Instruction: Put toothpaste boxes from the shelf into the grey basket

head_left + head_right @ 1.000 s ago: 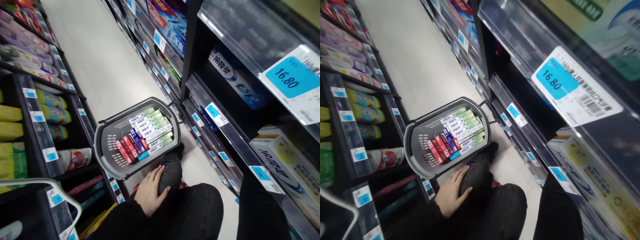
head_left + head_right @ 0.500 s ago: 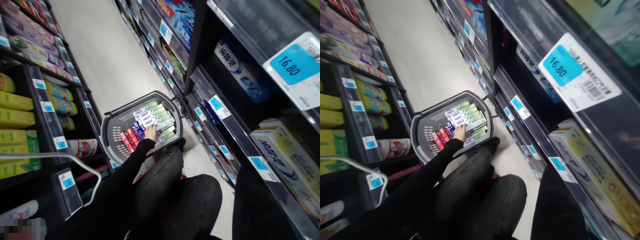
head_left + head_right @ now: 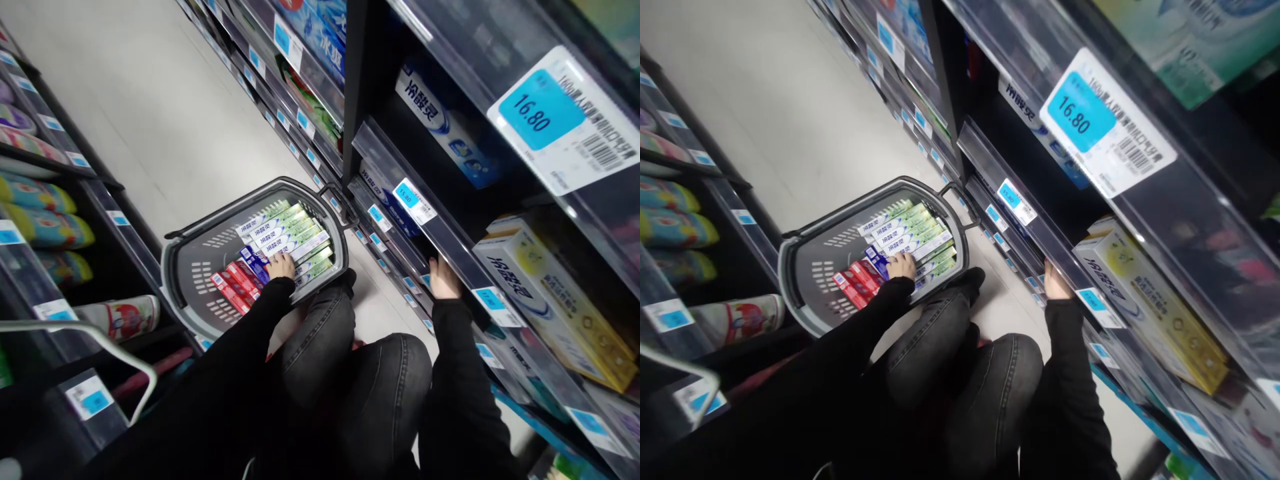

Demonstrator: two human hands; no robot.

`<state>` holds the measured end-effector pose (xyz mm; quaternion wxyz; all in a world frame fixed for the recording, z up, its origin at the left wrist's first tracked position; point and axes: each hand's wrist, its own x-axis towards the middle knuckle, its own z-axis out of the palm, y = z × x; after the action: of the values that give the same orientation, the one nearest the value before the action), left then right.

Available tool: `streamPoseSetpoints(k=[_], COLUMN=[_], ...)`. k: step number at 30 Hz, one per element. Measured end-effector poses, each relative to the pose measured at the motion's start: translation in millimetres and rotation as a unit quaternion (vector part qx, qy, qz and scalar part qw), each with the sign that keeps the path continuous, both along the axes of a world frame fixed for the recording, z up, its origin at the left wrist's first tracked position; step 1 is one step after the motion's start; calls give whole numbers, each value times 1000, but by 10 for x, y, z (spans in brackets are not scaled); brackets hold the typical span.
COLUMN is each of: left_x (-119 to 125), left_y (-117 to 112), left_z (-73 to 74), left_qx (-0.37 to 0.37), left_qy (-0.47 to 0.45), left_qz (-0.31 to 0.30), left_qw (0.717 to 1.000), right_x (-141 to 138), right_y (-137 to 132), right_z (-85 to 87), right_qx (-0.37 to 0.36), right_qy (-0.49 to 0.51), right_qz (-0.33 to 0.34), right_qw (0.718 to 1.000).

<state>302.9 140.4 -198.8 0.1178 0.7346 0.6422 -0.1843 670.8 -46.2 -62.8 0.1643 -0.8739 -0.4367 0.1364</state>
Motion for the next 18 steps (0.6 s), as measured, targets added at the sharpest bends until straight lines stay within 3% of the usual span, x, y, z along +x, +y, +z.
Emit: streamPoseSetpoints(k=[6, 10, 12, 14, 16, 18], left_x=[-42, -165, -282, -419, -543, -622], left_y=[-36, -17, -29, -73, -152, -265], left_z=[-34, 153, 357, 653, 1043, 1508], left_qx=[-29, -91, -96, -60, -27, -40], left_qy=[-2, -73, -117, -164, -227, -317], left_qz=[-37, -2, 19, 33, 41, 53], left_qw=[999, 993, 988, 984, 973, 946], right_x=[-259, -529, -774, -1091, -1423, -1684], right_y=[-276, -297, -268, -223, -175, -153], right_z=[13, 153, 260, 381, 518, 681], right_qx=[-16, 65, 90, 99, 105, 119], right_qy=[-120, -99, -22, 73, 139, 161], right_qz=[-45, -41, 25, 101, 158, 180], right_qw=[992, 992, 995, 987, 972, 963])
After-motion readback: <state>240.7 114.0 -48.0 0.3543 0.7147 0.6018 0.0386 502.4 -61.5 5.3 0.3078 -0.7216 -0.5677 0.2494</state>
